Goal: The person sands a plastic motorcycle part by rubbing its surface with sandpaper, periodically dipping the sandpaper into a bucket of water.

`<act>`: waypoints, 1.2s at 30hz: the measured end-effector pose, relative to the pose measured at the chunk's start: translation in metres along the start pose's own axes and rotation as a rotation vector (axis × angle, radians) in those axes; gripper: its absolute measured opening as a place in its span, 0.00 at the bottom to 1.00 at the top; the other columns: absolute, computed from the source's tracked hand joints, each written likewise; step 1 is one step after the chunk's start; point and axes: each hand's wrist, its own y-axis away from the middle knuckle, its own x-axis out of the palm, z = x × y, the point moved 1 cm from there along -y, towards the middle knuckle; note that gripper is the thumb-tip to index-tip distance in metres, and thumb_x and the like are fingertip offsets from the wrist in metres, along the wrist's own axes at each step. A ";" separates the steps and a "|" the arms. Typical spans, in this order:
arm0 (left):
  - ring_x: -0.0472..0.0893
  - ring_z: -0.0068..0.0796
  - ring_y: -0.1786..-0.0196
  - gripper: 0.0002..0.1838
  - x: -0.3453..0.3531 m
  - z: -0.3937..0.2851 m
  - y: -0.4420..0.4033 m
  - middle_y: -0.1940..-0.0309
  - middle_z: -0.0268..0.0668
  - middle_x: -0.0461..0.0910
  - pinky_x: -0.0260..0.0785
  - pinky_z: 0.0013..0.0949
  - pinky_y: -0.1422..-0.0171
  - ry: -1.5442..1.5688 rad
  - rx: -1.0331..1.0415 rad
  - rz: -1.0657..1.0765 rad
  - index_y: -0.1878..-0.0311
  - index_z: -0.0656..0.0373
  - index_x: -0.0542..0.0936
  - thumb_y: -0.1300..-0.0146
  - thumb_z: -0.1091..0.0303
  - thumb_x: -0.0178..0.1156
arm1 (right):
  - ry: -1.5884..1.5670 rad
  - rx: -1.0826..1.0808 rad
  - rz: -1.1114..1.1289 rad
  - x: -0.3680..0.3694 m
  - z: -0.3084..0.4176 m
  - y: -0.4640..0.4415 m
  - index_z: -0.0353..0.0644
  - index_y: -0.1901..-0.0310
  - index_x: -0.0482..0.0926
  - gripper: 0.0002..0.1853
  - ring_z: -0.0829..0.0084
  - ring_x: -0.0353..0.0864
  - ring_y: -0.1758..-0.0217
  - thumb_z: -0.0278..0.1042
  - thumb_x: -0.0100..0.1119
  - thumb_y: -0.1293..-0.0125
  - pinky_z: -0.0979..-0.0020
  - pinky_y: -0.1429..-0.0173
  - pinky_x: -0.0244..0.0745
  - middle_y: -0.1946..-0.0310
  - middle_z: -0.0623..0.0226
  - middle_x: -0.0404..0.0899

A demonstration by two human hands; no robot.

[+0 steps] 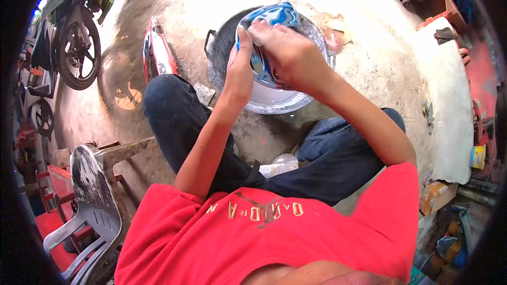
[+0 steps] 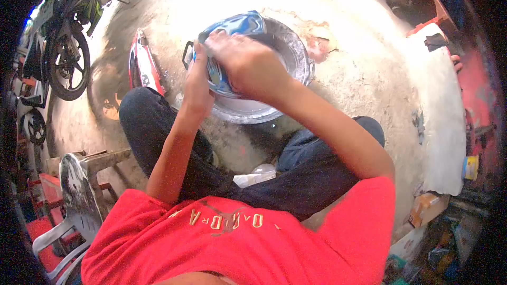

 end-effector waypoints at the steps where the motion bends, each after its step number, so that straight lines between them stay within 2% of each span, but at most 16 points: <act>1: 0.77 0.25 0.37 0.34 -0.002 0.001 -0.003 0.37 0.38 0.76 0.69 0.32 0.31 -0.019 0.040 -0.007 0.29 0.63 0.67 0.19 0.42 0.36 | 0.022 -0.045 -0.021 0.002 0.000 -0.001 0.38 0.43 0.80 0.20 0.51 0.85 0.47 0.22 0.59 0.38 0.57 0.42 0.80 0.49 0.48 0.84; 2: 0.81 0.27 0.43 0.30 -0.006 0.001 -0.001 0.42 0.38 0.79 0.77 0.34 0.39 -0.040 0.013 0.005 0.31 0.61 0.68 0.20 0.44 0.41 | 0.039 0.044 0.023 0.001 -0.019 0.001 0.39 0.43 0.80 0.19 0.51 0.85 0.47 0.23 0.58 0.37 0.56 0.44 0.81 0.50 0.48 0.84; 3: 0.81 0.28 0.42 0.31 -0.001 -0.002 0.001 0.40 0.38 0.77 0.75 0.34 0.36 0.039 -0.049 0.000 0.31 0.61 0.68 0.20 0.44 0.40 | 0.060 0.131 0.070 -0.002 -0.044 0.002 0.40 0.43 0.80 0.19 0.50 0.85 0.48 0.24 0.57 0.36 0.56 0.45 0.81 0.50 0.47 0.84; 4: 0.81 0.28 0.42 0.31 -0.001 0.000 0.000 0.40 0.39 0.77 0.75 0.35 0.36 0.002 -0.025 0.006 0.31 0.61 0.68 0.20 0.44 0.40 | 0.046 0.581 0.335 -0.013 -0.058 -0.007 0.39 0.43 0.80 0.17 0.50 0.85 0.50 0.26 0.56 0.33 0.55 0.48 0.81 0.51 0.48 0.84; 5: 0.81 0.29 0.41 0.31 -0.002 0.003 0.001 0.40 0.39 0.77 0.75 0.35 0.36 -0.032 -0.007 0.007 0.31 0.61 0.68 0.20 0.44 0.40 | 0.100 0.641 0.367 -0.018 -0.071 -0.007 0.38 0.44 0.80 0.15 0.48 0.85 0.51 0.27 0.55 0.32 0.55 0.49 0.81 0.52 0.47 0.84; 8: 0.80 0.30 0.40 0.31 0.000 -0.002 0.000 0.39 0.38 0.77 0.74 0.36 0.35 0.073 -0.034 0.031 0.31 0.61 0.68 0.20 0.44 0.40 | 0.074 0.069 0.062 -0.002 -0.022 -0.001 0.37 0.45 0.82 0.16 0.53 0.86 0.48 0.29 0.60 0.34 0.57 0.42 0.81 0.52 0.51 0.85; 10: 0.79 0.30 0.39 0.31 0.001 -0.003 -0.002 0.39 0.39 0.77 0.73 0.37 0.34 0.110 -0.047 -0.042 0.31 0.62 0.68 0.20 0.44 0.40 | 0.051 -0.038 0.038 0.000 -0.006 -0.002 0.36 0.46 0.82 0.16 0.55 0.86 0.47 0.29 0.62 0.35 0.60 0.39 0.80 0.50 0.53 0.85; 14: 0.78 0.32 0.38 0.30 0.001 -0.003 -0.001 0.39 0.39 0.77 0.72 0.39 0.33 0.099 -0.085 -0.122 0.31 0.61 0.69 0.19 0.45 0.40 | 0.059 0.207 0.162 0.003 -0.052 0.003 0.37 0.45 0.82 0.17 0.56 0.85 0.45 0.29 0.63 0.35 0.60 0.38 0.80 0.47 0.53 0.84; 18: 0.80 0.33 0.41 0.28 -0.016 0.005 -0.010 0.42 0.40 0.79 0.73 0.41 0.36 0.227 -0.028 -0.316 0.34 0.58 0.71 0.19 0.44 0.38 | -0.064 -0.002 0.124 0.019 0.016 0.016 0.36 0.41 0.79 0.19 0.57 0.83 0.40 0.24 0.58 0.35 0.59 0.35 0.77 0.43 0.51 0.81; 23: 0.79 0.36 0.39 0.25 -0.018 -0.006 -0.013 0.42 0.40 0.78 0.69 0.44 0.32 0.327 0.086 -0.603 0.34 0.56 0.70 0.19 0.46 0.40 | 0.063 0.182 0.121 0.016 -0.029 0.022 0.34 0.42 0.79 0.20 0.55 0.81 0.39 0.20 0.54 0.37 0.60 0.32 0.74 0.43 0.49 0.82; 27: 0.77 0.35 0.37 0.21 -0.027 -0.005 -0.013 0.38 0.38 0.76 0.69 0.46 0.31 0.471 0.109 -0.546 0.33 0.56 0.69 0.19 0.54 0.41 | 0.044 0.009 0.110 0.017 0.028 0.017 0.36 0.42 0.80 0.21 0.60 0.82 0.38 0.19 0.53 0.37 0.60 0.32 0.75 0.43 0.54 0.83; 29: 0.76 0.35 0.36 0.20 -0.023 -0.009 -0.011 0.37 0.38 0.76 0.69 0.46 0.30 0.479 0.107 -0.565 0.33 0.56 0.68 0.19 0.57 0.41 | 0.120 -0.020 0.083 0.016 0.000 0.014 0.37 0.42 0.80 0.21 0.59 0.83 0.40 0.18 0.53 0.37 0.60 0.35 0.77 0.44 0.54 0.83; 30: 0.76 0.35 0.36 0.19 -0.018 -0.012 -0.008 0.38 0.38 0.76 0.69 0.46 0.29 0.479 0.125 -0.565 0.33 0.56 0.69 0.19 0.58 0.42 | 0.178 0.074 0.095 0.012 -0.021 0.012 0.38 0.41 0.79 0.21 0.57 0.83 0.42 0.19 0.52 0.37 0.60 0.36 0.78 0.44 0.54 0.83; 31: 0.77 0.35 0.36 0.19 -0.016 -0.013 -0.007 0.38 0.38 0.76 0.69 0.46 0.29 0.484 0.146 -0.564 0.33 0.55 0.69 0.19 0.58 0.42 | 0.133 0.357 0.178 0.006 -0.036 0.009 0.38 0.40 0.79 0.21 0.55 0.83 0.43 0.21 0.52 0.36 0.60 0.38 0.78 0.44 0.53 0.82; 33: 0.79 0.31 0.40 0.18 -0.024 -0.007 -0.010 0.41 0.37 0.77 0.72 0.41 0.33 0.504 0.152 -0.500 0.34 0.53 0.69 0.19 0.56 0.45 | 0.133 0.446 0.262 0.005 -0.037 0.008 0.37 0.40 0.78 0.21 0.56 0.83 0.42 0.22 0.51 0.35 0.60 0.36 0.78 0.44 0.54 0.83; 36: 0.79 0.32 0.40 0.18 -0.025 -0.002 -0.009 0.41 0.39 0.77 0.73 0.43 0.34 0.508 0.130 -0.462 0.34 0.56 0.68 0.19 0.57 0.44 | 0.176 -0.028 0.128 0.025 0.019 0.017 0.36 0.40 0.78 0.22 0.58 0.83 0.40 0.20 0.51 0.36 0.61 0.33 0.76 0.43 0.54 0.82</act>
